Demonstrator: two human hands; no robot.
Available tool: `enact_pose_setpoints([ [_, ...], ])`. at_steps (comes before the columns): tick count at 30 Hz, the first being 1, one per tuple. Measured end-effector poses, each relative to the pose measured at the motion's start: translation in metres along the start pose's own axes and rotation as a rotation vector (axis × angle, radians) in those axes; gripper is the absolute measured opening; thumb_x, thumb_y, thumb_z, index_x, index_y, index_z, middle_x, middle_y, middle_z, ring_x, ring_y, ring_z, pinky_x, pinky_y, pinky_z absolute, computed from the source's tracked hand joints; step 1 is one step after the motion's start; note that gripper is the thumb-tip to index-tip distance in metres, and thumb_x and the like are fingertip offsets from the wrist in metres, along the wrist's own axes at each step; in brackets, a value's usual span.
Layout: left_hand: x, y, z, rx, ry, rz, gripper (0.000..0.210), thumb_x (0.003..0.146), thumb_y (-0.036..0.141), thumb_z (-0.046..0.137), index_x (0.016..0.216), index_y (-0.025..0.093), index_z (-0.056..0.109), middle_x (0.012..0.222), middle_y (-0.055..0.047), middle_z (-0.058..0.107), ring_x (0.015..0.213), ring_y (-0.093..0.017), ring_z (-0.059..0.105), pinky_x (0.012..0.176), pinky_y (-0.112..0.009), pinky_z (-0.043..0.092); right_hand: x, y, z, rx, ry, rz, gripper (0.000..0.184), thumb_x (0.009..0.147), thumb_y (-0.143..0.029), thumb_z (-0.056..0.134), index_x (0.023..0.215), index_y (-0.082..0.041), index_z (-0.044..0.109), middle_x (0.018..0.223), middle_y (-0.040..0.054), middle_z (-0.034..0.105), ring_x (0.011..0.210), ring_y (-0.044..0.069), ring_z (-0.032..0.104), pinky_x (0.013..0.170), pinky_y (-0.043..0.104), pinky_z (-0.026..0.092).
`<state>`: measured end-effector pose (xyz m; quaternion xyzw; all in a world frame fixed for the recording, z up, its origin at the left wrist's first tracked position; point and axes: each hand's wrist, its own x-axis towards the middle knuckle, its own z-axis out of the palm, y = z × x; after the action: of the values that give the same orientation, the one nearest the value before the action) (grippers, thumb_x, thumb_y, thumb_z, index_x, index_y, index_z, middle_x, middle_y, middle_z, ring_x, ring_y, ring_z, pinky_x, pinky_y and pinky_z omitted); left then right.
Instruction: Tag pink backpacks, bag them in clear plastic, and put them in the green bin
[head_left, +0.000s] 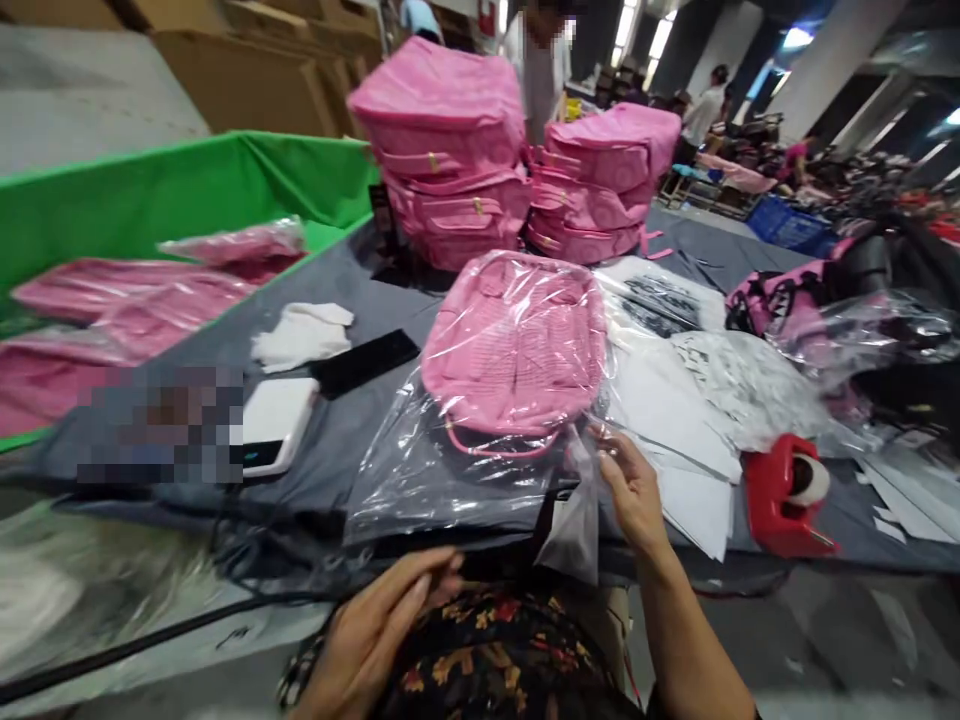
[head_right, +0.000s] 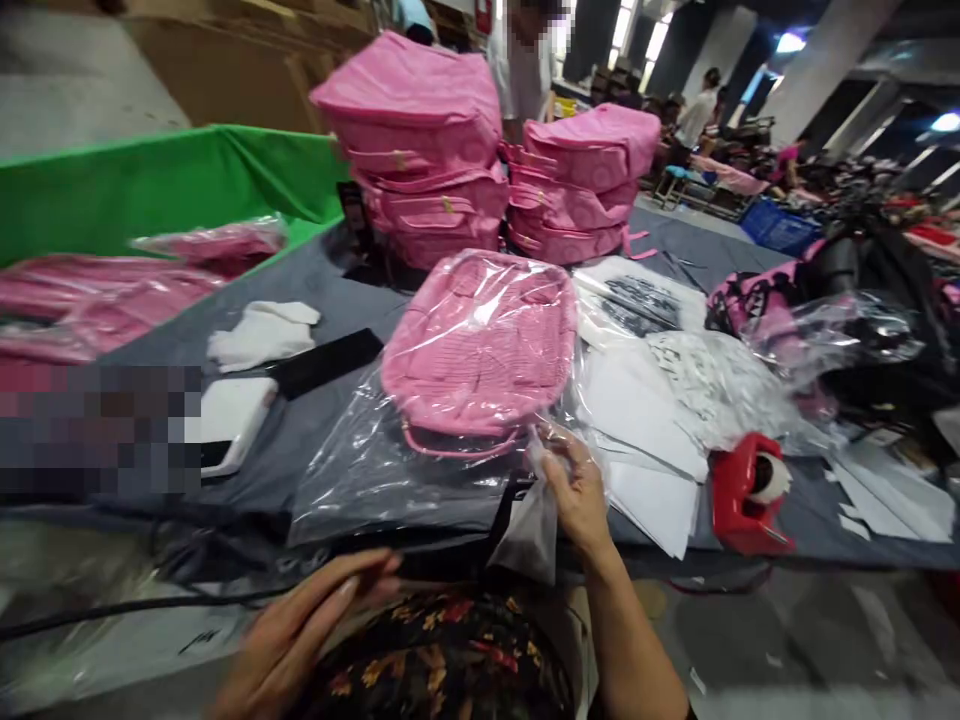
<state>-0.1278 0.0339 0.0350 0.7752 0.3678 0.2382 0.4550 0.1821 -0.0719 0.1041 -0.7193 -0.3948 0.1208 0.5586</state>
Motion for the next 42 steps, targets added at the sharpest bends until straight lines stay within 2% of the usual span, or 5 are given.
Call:
enact_pose_setpoints([
  [4, 0.058, 0.027, 0.074, -0.140, -0.360, 0.153, 0.052, 0.096, 0.047, 0.046, 0.142, 0.024, 0.056, 0.148, -0.007, 0.057, 0.137, -0.024, 0.053, 0.118, -0.041, 0.041, -0.009, 0.008, 0.002, -0.220, 0.028, -0.089, 0.038, 0.093, -0.046, 0.060, 0.121, -0.022, 0.067, 0.122, 0.0102, 0.069, 0.113, 0.025, 0.064, 0.099, 0.042, 0.053],
  [9, 0.101, 0.043, 0.135, -0.183, -0.262, 0.072, 0.045, 0.088, 0.045, 0.056, 0.123, 0.020, 0.064, 0.124, -0.011, 0.070, 0.117, -0.026, 0.065, 0.105, -0.041, 0.049, -0.047, 0.045, 0.026, -0.530, 0.194, -0.046, 0.055, 0.087, -0.044, 0.061, 0.133, -0.014, 0.056, 0.128, 0.0208, 0.062, 0.119, 0.035, 0.058, 0.099, 0.053, 0.051],
  [24, 0.106, 0.079, 0.107, -0.900, -0.524, -0.477, 0.050, 0.055, 0.050, 0.092, 0.073, 0.017, 0.058, 0.072, 0.002, 0.062, 0.067, -0.012, 0.057, 0.066, -0.022, 0.045, -0.068, 0.048, -0.005, 0.410, -0.378, 0.440, 0.036, 0.077, -0.044, 0.076, 0.102, -0.021, 0.063, 0.081, -0.0012, 0.070, 0.072, 0.016, 0.066, 0.072, 0.027, 0.050],
  [33, 0.111, 0.051, 0.119, -0.267, -0.473, -0.027, 0.042, 0.083, 0.056, 0.059, 0.064, 0.019, 0.055, 0.063, 0.002, 0.053, 0.063, -0.015, 0.049, 0.063, -0.026, 0.039, -0.085, 0.054, -0.011, 0.410, -0.228, 0.492, 0.052, 0.086, -0.070, 0.060, 0.099, -0.020, 0.069, 0.091, 0.0022, 0.072, 0.083, 0.019, 0.066, 0.082, 0.032, 0.053],
  [42, 0.129, 0.079, 0.104, 0.573, -0.388, 0.943, 0.025, 0.099, 0.022, 0.046, 0.114, 0.016, 0.066, 0.125, -0.015, 0.065, 0.117, -0.028, 0.059, 0.101, -0.045, 0.048, -0.107, 0.055, 0.003, -0.226, 0.045, 0.379, 0.033, 0.082, -0.047, 0.066, 0.100, -0.020, 0.062, 0.086, 0.0047, 0.073, 0.076, 0.023, 0.069, 0.068, 0.030, 0.051],
])
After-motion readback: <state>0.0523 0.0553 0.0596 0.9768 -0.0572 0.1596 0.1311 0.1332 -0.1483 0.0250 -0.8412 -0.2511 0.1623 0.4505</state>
